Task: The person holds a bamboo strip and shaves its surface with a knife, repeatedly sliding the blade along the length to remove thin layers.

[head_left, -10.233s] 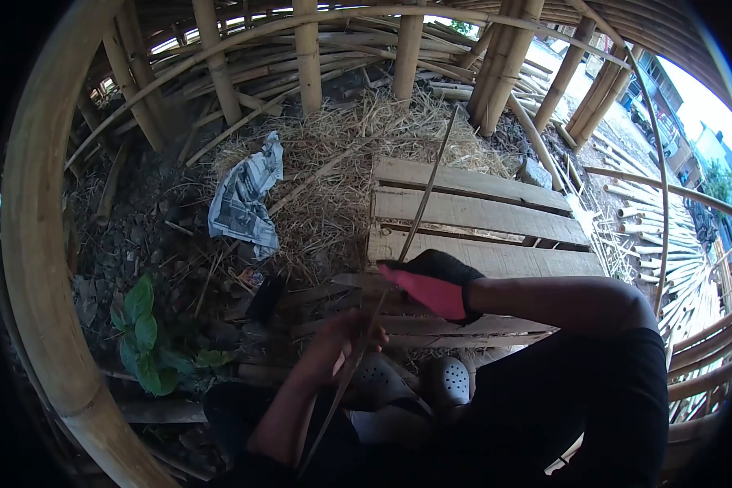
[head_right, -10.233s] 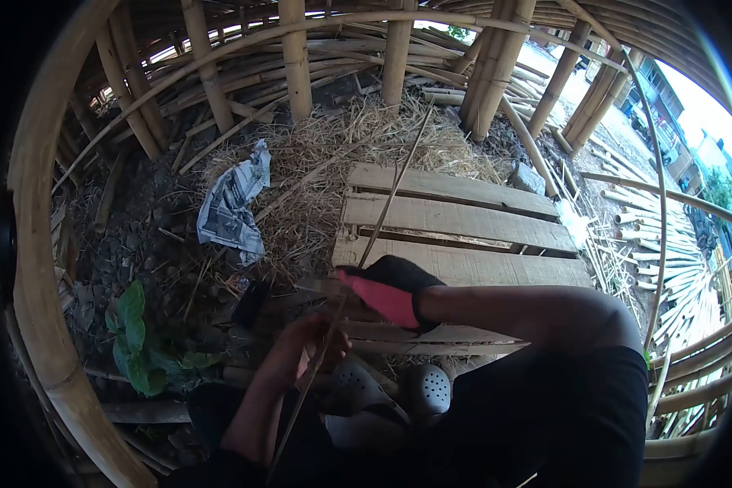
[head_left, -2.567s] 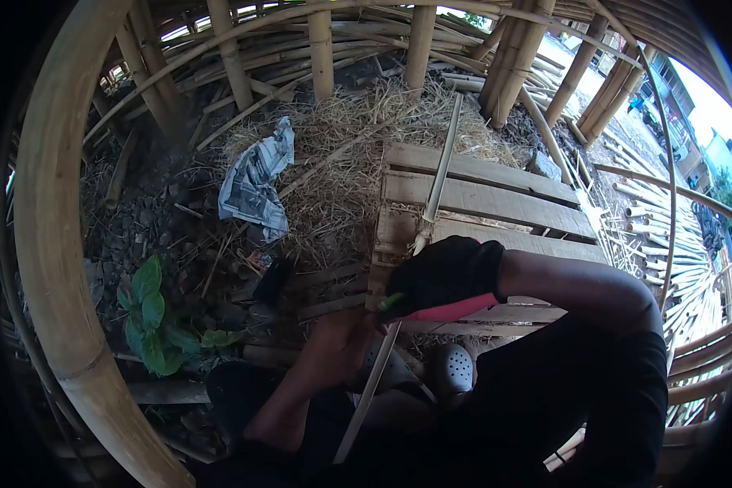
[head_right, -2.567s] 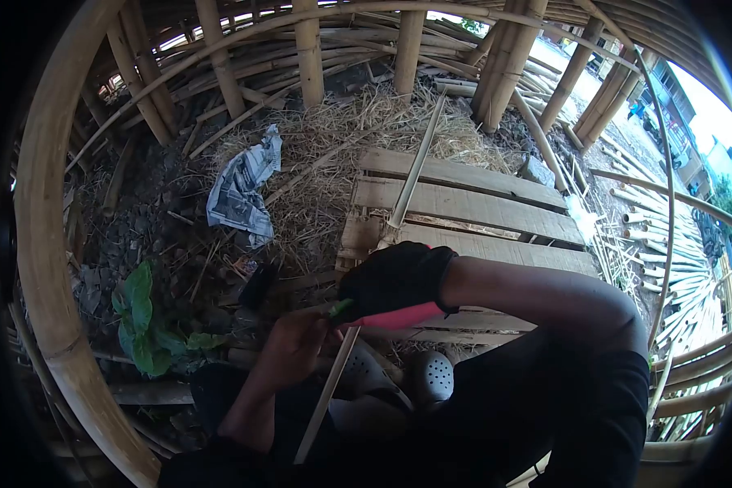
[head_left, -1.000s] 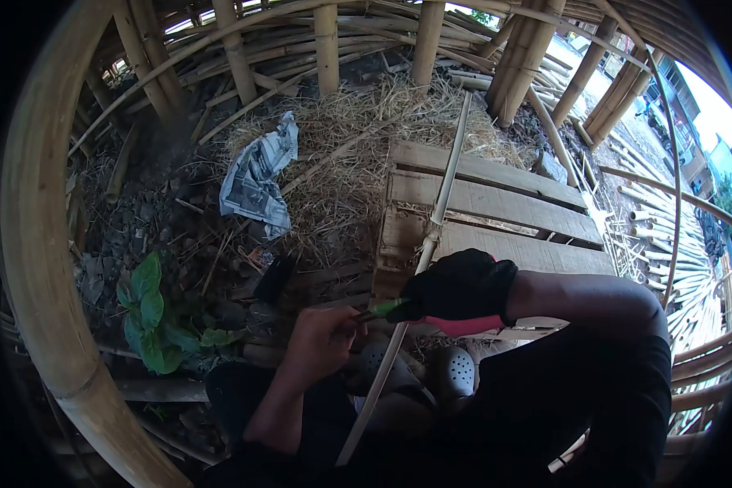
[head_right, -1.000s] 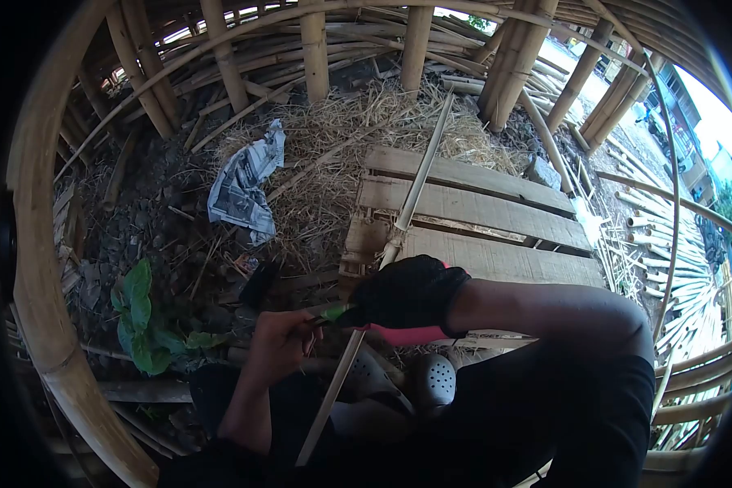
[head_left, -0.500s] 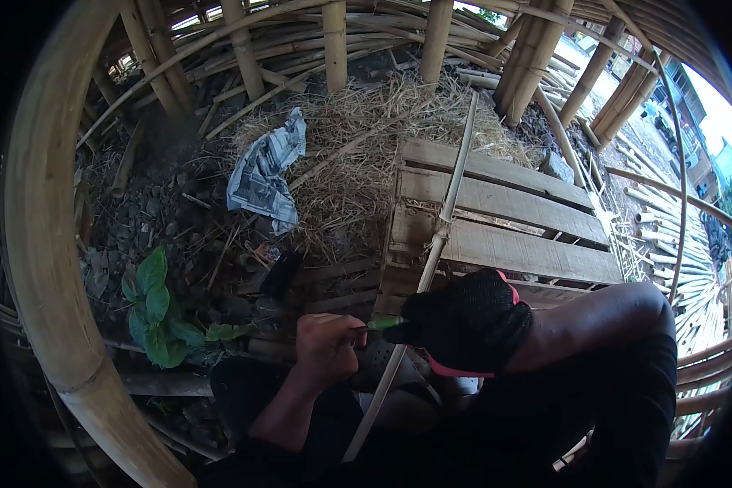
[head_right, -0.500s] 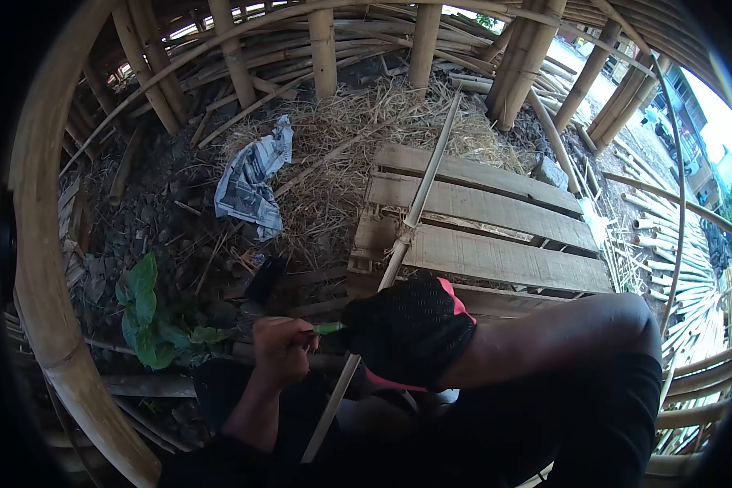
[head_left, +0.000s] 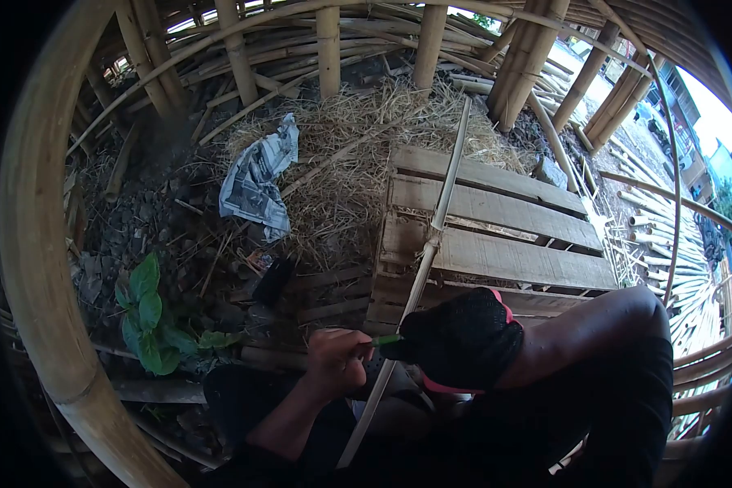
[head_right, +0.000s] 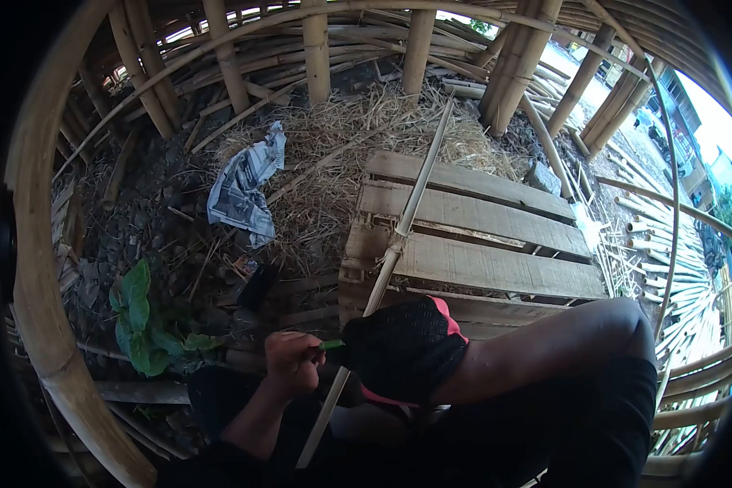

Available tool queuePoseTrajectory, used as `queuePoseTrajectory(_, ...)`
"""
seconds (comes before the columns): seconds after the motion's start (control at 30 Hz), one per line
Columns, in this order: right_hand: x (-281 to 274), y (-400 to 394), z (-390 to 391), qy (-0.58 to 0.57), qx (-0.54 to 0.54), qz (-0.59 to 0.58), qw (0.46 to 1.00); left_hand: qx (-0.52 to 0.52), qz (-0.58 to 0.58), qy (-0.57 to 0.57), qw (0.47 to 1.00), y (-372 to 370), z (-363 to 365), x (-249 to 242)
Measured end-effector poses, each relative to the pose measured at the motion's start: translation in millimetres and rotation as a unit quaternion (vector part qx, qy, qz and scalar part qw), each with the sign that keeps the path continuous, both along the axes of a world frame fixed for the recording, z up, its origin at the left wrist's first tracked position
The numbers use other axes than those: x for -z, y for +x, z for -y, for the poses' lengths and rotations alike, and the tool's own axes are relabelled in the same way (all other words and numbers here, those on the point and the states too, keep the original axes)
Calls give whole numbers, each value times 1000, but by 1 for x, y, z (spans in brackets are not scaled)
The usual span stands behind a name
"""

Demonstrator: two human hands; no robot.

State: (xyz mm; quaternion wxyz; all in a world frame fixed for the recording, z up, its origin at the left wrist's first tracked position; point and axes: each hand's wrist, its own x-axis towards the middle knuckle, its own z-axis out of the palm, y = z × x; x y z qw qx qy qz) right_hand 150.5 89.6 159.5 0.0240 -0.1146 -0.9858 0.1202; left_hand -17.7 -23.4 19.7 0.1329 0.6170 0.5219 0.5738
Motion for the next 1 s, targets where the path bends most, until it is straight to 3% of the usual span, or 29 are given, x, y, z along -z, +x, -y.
queuePoseTrajectory(0.03, -1, -2, -1, 1, 1, 1, 1000, 4, 0, -4, 1000, -1, 1, 3)
queuePoseTrajectory(0.1, -6, -9, -6, 25, -1, 143, 989, 9, -2, -6, 1000, -3, 2, 5)
queuePoseTrajectory(0.2, 9, -7, -38, -6, -51, 106, 993, 40, -43, -58, 997, -3, -1, -1)
queuePoseTrajectory(0.27, 8, -9, -63, -30, -35, 121, 992, 17, -34, -160, 986, -4, -3, -12)
queuePoseTrajectory(0.3, 7, -10, -74, -56, -24, 137, 989, 18, -35, -159, 987, -3, -4, -12)
queuePoseTrajectory(0.37, 17, -4, -102, -59, -70, 71, 993, -33, 102, -214, 971, -1, -4, -7)
queuePoseTrajectory(0.4, 12, -7, -108, -65, -117, 7, 991, -34, 101, -211, 972, -1, -4, -3)
queuePoseTrajectory(0.43, 5, -7, -112, -63, -117, 7, 991, 53, 182, -312, 931, 0, -3, 1)
queuePoseTrajectory(0.47, -5, -6, -114, -245, 58, 10, 968, 140, 257, -406, 866, 0, -4, 3)
queuePoseTrajectory(0.5, -13, -5, -114, -411, 231, 11, 882, 142, 256, -405, 866, 3, -5, -2)
queuePoseTrajectory(0.57, -8, -2, -121, -400, 262, -41, 877, 300, 297, -395, 816, 10, -9, -14)
queuePoseTrajectory(0.63, 2, 2, -132, -345, 252, -120, 896, 326, 324, -400, 793, 9, -10, -11)
queuePoseTrajectory(0.67, 5, 3, -136, -229, 255, -113, 933, 351, 351, -405, 768, 8, -12, -8)
queuePoseTrajectory(0.7, 12, 5, -141, -229, 256, -115, 932, 351, 349, -406, 768, 5, -13, -3)
queuePoseTrajectory(0.73, 25, 7, -151, -27, 218, -127, 967, 381, 339, -404, 759, 0, -14, 6)
queuePoseTrajectory(0.77, 34, 11, -159, 178, 171, -132, 960, 410, 329, -402, 749, -4, -15, 14)
queuePoseTrajectory(0.9, 35, 19, -171, 143, 171, -143, 964, 424, 288, -441, 737, -16, -22, 36)
queuePoseTrajectory(0.97, 50, 27, -190, 183, 51, -163, 968, 521, 212, -377, 736, -21, -26, 42)
queuePoseTrajectory(1.0, 56, 27, -194, 184, 53, -163, 968, 522, 210, -377, 736, -21, -27, 43)
